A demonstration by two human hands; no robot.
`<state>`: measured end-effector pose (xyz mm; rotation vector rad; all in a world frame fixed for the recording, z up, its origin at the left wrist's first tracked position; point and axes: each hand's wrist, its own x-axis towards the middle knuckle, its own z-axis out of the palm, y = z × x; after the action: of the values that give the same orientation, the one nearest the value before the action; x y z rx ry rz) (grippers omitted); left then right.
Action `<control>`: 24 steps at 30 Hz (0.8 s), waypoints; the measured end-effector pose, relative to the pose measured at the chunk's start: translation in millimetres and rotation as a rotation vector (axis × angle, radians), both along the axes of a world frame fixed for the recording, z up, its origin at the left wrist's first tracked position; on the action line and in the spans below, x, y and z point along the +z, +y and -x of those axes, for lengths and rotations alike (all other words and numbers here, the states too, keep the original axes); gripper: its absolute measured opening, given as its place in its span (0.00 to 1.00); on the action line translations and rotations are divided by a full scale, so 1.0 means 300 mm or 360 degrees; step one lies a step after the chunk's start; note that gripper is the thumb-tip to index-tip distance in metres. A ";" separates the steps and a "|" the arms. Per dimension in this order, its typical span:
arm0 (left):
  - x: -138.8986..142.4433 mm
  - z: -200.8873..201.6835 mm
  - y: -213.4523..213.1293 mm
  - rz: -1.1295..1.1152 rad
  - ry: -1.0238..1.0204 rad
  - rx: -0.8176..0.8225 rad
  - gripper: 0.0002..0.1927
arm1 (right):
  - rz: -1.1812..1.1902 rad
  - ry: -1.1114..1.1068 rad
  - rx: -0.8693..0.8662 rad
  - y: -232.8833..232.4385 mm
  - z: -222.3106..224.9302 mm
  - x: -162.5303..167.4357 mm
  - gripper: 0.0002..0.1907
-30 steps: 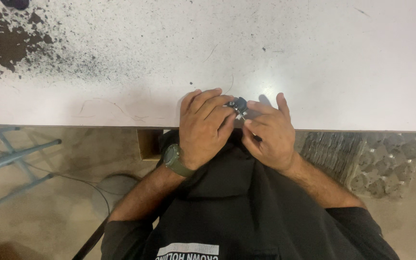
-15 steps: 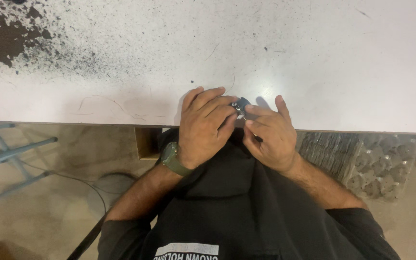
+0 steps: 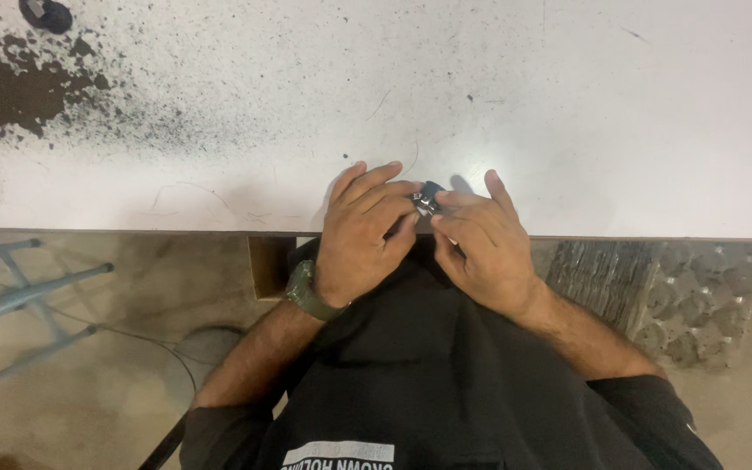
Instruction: The person sits at a white workbench and assembles small black mechanical components one at a time, fitting parts together by hand and using a small flat tool to press or adjust pieces inside each assembly. Completed assemblies are set aside on the table, accumulating in a row by the end.
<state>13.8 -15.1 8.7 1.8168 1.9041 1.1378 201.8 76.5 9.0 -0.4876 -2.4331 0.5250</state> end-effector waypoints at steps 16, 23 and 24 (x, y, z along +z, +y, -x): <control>0.043 0.015 0.042 -0.0165 0.0156 -0.0166 0.12 | 0.0140 -0.0304 -0.0163 0.080 -0.002 0.042 0.26; 0.040 0.018 0.028 -0.0216 -0.0257 -0.0022 0.09 | 0.0143 -0.0194 -0.0186 0.073 0.015 0.015 0.21; 0.043 0.019 0.023 -0.0209 -0.0233 0.0002 0.10 | 0.0138 -0.0185 -0.0191 0.073 0.013 0.013 0.21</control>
<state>8.1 -8.3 21.5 1.7435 1.7865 1.3853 198.0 98.3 13.0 -0.7136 -2.4795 0.5664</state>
